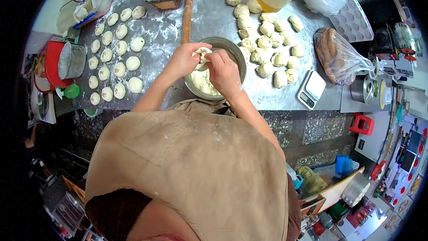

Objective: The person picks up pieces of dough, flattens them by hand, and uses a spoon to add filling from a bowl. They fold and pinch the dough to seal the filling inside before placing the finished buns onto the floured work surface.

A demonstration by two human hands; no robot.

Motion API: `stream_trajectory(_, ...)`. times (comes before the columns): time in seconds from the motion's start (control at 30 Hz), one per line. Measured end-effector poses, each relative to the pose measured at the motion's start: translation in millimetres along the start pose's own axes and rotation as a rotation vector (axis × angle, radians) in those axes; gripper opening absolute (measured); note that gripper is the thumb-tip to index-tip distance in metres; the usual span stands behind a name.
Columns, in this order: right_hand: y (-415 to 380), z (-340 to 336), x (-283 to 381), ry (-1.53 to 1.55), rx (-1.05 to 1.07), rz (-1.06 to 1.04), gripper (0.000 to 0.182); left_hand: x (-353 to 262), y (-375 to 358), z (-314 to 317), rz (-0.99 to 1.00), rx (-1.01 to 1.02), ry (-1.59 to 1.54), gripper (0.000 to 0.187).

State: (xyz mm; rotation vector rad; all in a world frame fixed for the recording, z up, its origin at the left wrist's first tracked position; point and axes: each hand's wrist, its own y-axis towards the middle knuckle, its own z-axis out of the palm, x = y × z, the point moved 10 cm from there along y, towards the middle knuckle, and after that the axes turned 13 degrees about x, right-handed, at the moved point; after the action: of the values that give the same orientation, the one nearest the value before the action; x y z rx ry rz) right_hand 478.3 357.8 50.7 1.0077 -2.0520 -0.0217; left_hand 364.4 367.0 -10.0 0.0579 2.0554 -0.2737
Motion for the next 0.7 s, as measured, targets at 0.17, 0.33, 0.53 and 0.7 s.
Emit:
stream_trajectory(0.17, 3.1, 3.7, -6.2, 0.031, 0.015, 0.111, 0.024, -15.3, -0.8, 3.8, -0.095, 0.141, 0.198, 0.029)
stream_trajectory(0.33, -6.6, -8.6, -5.5, 0.023, -0.129, 0.106, 0.015, 22.7, -13.2, -8.5, -0.048, -0.347, -0.433, 0.034)
stream_trajectory(0.53, 3.0, -10.7, 3.2, 0.196, -0.074, 0.185, 0.019, -3.3, -17.5, -7.8, -0.051, -0.133, -0.182, 0.038)
stream_trajectory(0.7, 4.1, 1.2, 6.9, 0.036, 0.083, 0.07, 0.021, -22.1, -11.8, -10.5, 0.046, -0.066, 0.009, 0.052)
